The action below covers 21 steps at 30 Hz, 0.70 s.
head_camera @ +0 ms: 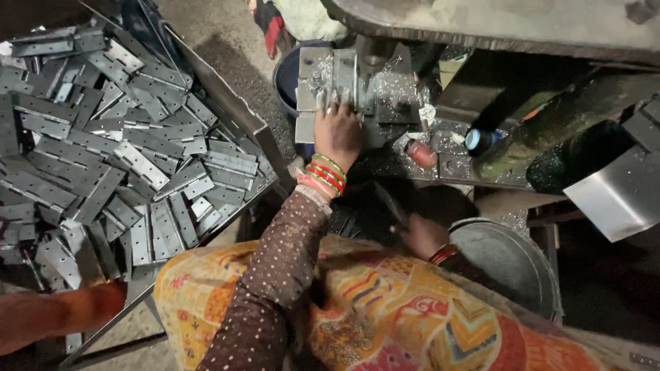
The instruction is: The person repeatedly picks up metal hinge pieces from a bin, places them under a drill press, and operates the lever to drill holes. After each cycle, the person removes the processed piece and returns it to the bin.
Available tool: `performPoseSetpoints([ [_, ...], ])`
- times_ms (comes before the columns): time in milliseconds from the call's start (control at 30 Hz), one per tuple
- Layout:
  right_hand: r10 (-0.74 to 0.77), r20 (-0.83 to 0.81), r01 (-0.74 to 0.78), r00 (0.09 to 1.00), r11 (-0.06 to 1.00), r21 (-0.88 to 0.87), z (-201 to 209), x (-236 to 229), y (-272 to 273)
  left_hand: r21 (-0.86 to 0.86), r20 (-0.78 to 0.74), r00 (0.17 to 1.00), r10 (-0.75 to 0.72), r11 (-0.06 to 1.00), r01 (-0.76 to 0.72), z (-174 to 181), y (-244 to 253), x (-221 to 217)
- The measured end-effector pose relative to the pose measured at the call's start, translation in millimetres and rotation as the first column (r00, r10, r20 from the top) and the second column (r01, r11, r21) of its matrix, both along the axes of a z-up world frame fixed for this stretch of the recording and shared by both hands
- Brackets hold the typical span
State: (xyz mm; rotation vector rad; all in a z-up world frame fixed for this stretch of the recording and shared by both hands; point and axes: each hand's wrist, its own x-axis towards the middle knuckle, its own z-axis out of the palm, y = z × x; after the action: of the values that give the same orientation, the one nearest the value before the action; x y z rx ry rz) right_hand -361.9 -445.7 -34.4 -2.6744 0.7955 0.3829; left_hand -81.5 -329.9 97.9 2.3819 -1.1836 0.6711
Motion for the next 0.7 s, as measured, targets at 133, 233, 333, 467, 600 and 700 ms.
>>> performPoseSetpoints([
  [133, 0.047, 0.109, -0.030, 0.993, 0.989, -0.145, 37, 4, -2, 0.130, -0.176, 0.984, -0.012, 0.991, 0.036, -3, -7, 21],
  [233, 0.002, 0.096, 0.006, 0.995, 0.996, -0.086, 3, -6, -3, 0.129, -0.147, 0.989, 0.020, 0.992, -0.001, -11, -18, 38],
  [333, 0.008, 0.248, 0.011, 0.969, 0.997, -0.078, -59, -18, 8, 0.114, -0.062, 0.998, 0.003, 0.993, 0.004, -15, -23, 50],
  [467, -0.006, 0.183, 0.027, 0.983, 0.993, -0.114, -96, -27, 9, 0.138, -0.153, 0.988, 0.009, 0.990, 0.013, -26, -17, 44],
  [600, -0.039, 0.150, 0.036, 0.988, 0.999, 0.023, -36, -9, -6, 0.092, -0.078, 0.995, -0.059, 0.994, 0.066, -8, -13, 43],
  [700, -0.063, 0.175, 0.065, 0.983, 0.998, -0.004, 23, -13, 12, 0.137, -0.150, 0.985, -0.080, 0.985, 0.101, 13, 3, 14],
])
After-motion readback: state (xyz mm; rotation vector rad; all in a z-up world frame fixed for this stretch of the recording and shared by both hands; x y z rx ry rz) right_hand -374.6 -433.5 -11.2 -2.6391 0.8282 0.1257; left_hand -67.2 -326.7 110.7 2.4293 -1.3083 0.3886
